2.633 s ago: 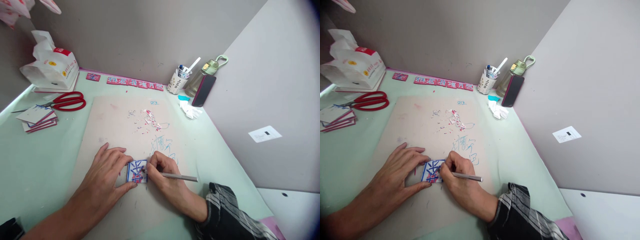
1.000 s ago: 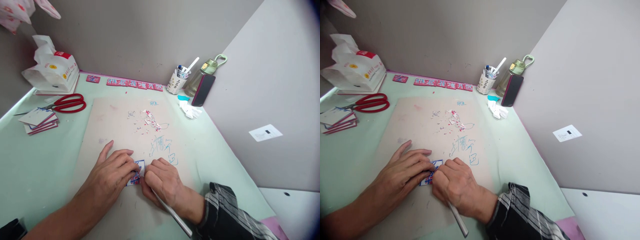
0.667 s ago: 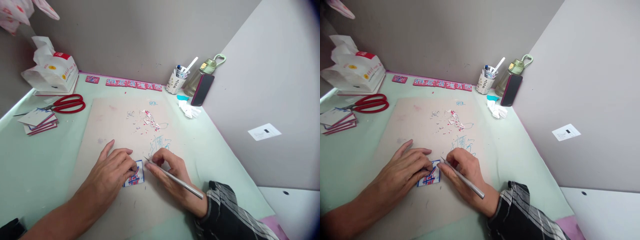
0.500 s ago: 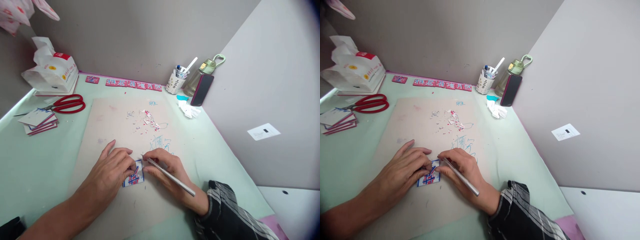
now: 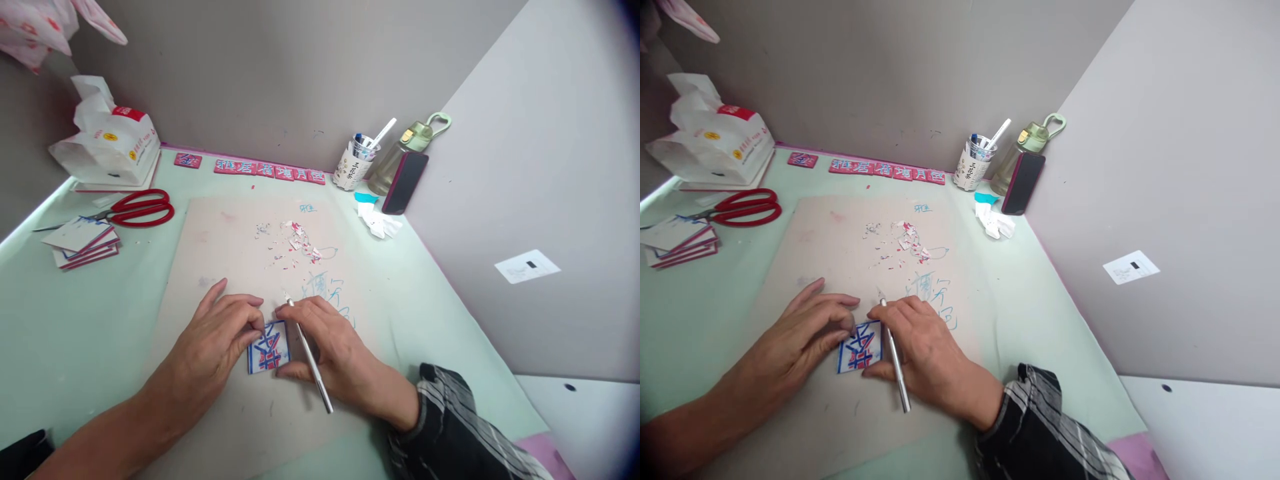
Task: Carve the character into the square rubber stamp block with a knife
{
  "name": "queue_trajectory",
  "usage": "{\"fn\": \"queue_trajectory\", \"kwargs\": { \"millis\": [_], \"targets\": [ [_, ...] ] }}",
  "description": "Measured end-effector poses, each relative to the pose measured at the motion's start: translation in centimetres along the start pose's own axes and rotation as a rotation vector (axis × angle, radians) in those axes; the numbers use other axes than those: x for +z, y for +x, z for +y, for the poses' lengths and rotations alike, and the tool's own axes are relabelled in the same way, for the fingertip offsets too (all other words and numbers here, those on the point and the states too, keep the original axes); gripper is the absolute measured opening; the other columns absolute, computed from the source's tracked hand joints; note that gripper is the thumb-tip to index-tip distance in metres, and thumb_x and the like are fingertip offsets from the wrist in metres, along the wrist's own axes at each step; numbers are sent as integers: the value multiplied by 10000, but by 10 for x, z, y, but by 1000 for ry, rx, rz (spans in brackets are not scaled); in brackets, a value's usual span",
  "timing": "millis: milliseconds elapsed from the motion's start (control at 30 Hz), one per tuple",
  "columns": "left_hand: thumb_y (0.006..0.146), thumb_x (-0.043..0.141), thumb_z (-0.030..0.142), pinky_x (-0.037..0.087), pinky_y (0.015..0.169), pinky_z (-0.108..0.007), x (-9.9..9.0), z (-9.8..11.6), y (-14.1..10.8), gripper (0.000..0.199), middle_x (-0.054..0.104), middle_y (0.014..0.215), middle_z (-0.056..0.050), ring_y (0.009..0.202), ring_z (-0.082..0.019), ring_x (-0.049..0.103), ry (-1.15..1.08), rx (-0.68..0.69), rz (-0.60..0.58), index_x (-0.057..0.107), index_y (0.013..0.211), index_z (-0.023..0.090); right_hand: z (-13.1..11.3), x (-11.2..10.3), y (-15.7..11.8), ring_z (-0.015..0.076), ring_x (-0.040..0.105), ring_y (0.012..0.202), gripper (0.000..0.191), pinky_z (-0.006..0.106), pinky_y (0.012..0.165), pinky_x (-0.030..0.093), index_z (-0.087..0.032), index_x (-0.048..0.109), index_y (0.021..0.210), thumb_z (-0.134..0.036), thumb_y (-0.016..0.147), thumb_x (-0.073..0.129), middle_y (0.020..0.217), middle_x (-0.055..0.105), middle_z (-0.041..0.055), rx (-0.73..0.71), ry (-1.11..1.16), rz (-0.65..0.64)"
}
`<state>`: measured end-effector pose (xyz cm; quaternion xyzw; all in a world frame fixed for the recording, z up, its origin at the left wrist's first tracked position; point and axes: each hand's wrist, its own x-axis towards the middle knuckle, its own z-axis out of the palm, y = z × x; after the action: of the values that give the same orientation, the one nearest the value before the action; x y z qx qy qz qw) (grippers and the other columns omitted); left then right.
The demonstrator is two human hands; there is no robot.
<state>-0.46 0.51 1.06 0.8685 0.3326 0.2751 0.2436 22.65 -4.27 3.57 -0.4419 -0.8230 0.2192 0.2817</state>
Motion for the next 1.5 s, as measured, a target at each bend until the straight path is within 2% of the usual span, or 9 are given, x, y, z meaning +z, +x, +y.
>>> {"fn": "queue_trajectory", "kwargs": {
  "millis": [233,433,533,700,867,967,1067,1367,1500],
  "targets": [
    [1028,512,342,299,1229,-580,-3,-9,-4,119,719,1115,-2,1141,-239,663,79,-36,96,579,1112,289,2,4,-2,261,604,959,427,419,876,491,-172,561,1270,-414,954,715,1042,702,103,-3,-62,-47],
    [884,713,568,380,1164,-612,2,-10,-9,570,644,1314,-103,1302,-344,572,145,15,-2,483,1313,270,3,2,-2,268,610,986,430,435,886,494,-174,566,1279,-447,969,686,1050,708,106,4,-69,-20],
    [794,833,426,323,1184,-640,3,-8,-12,609,639,1302,-93,1338,-354,535,150,23,-64,484,1271,278,-2,-5,-2,265,614,1008,453,436,895,501,-168,582,1289,-521,1005,591,1097,712,120,54,-1,5],
    [799,817,266,267,1197,-644,5,-3,-14,513,657,1188,-54,1327,-339,532,130,25,-84,500,1201,280,-13,-16,-4,198,622,920,464,361,819,515,-214,687,1265,-494,1104,353,1020,668,79,210,284,89],
    [813,792,248,266,1193,-628,10,1,-13,498,657,1165,-42,1312,-333,540,103,37,-72,492,1210,277,-14,-8,-1,162,598,774,291,305,714,478,-207,753,918,-353,1047,537,834,674,29,303,435,141],
    [797,805,252,284,1180,-618,11,2,-13,509,653,1158,-44,1313,-343,537,107,23,-50,495,1200,271,-16,-1,2,122,534,633,154,256,598,419,-198,674,802,-229,947,634,703,626,-23,401,451,142],
    [778,826,258,302,1158,-622,11,2,-13,519,647,1141,-46,1305,-355,535,106,18,-30,497,1178,267,-20,2,3,101,477,589,132,229,554,372,-205,581,787,-173,911,612,669,571,-53,444,441,133],
    [770,841,236,282,1163,-605,13,1,-13,535,636,1133,-43,1310,-341,518,113,28,-23,483,1166,270,-23,1,1,99,392,580,221,233,548,325,-217,460,723,-216,910,577,658,500,-57,435,342,88],
    [758,850,224,292,1157,-604,13,1,-13,559,632,1132,-47,1302,-337,521,124,34,-18,478,1174,266,-24,-2,3,110,417,591,180,240,557,344,-223,450,721,-204,868,552,670,521,-41,438,310,148]
  ]
}}
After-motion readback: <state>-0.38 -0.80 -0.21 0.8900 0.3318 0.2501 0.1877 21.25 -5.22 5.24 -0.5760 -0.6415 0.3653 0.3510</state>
